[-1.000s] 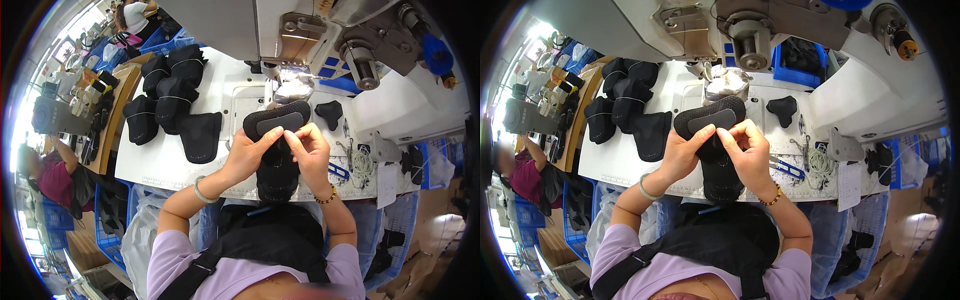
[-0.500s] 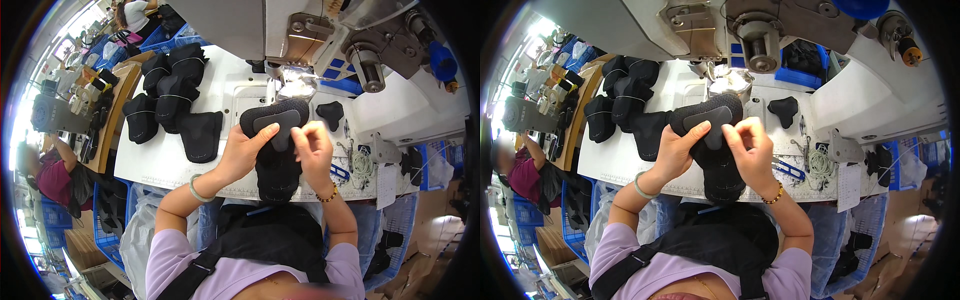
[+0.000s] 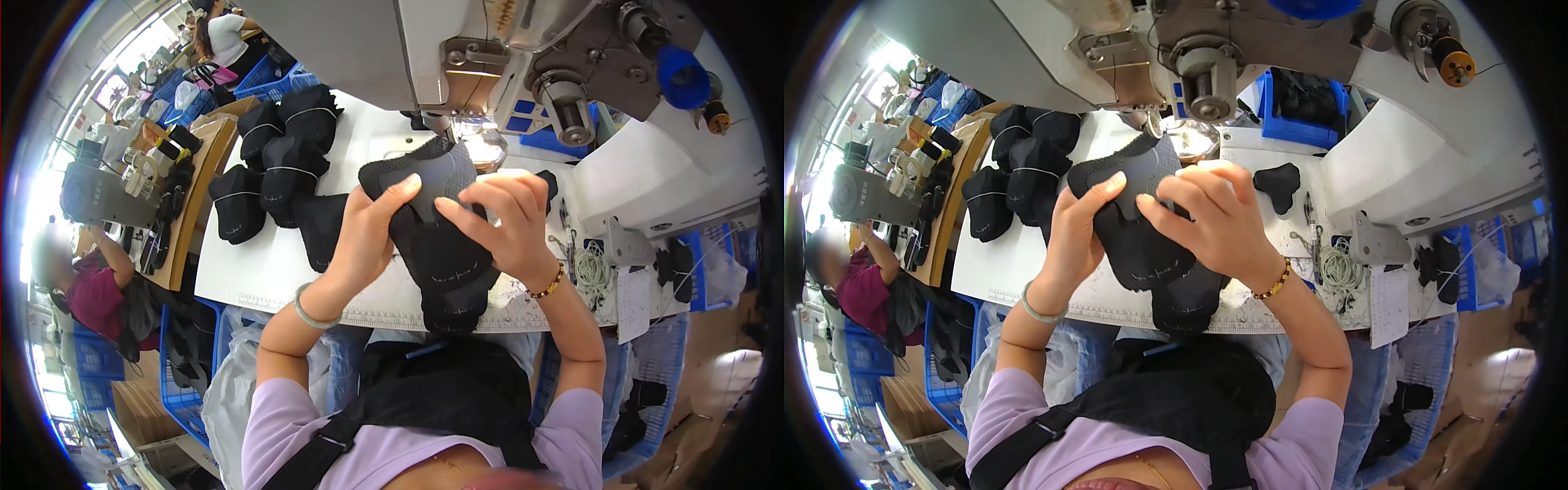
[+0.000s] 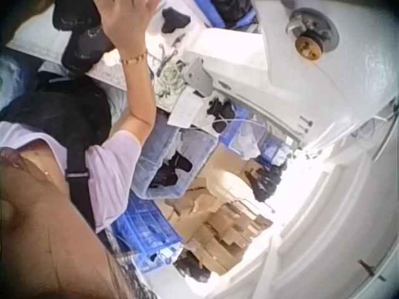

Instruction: The recorder uses an industrial sewing machine to stitch together black fabric/foam shoe components.

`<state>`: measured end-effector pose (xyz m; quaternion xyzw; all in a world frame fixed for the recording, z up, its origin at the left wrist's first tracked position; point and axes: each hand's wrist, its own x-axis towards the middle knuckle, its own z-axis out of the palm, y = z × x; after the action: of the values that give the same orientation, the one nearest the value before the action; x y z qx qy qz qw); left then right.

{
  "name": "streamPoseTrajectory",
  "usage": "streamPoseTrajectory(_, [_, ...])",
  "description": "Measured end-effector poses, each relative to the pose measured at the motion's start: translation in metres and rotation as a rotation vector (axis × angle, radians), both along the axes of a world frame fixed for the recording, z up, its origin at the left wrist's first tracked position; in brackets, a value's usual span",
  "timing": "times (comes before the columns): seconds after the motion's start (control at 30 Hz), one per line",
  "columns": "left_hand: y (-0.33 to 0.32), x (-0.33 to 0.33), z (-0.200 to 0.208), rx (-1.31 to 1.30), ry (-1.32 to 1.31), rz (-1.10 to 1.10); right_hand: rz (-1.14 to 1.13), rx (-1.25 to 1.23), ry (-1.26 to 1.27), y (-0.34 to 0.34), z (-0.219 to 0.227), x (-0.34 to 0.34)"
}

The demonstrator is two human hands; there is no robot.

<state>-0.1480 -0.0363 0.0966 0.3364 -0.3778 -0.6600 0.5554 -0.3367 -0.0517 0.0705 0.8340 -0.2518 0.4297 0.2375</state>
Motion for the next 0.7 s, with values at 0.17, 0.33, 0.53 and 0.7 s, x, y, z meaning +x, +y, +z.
streamPoseTrajectory(0.17, [-0.031,0.001,0.003,-0.069,-0.092,0.014,-0.041,0.119,-0.058,-0.015,0.016,0.001])
streamPoseTrajectory(0.33, [-0.051,-0.012,0.004,-0.184,-0.078,-0.004,-0.011,0.115,-0.161,-0.028,0.006,-0.005])
streamPoseTrajectory(0.53, [-0.057,-0.011,-0.003,-0.184,-0.076,0.019,-0.069,0.119,-0.145,-0.023,0.004,-0.006])
streamPoseTrajectory(0.7, [-0.058,-0.012,-0.002,-0.166,-0.047,0.015,-0.076,0.145,-0.16,-0.023,0.006,-0.006])
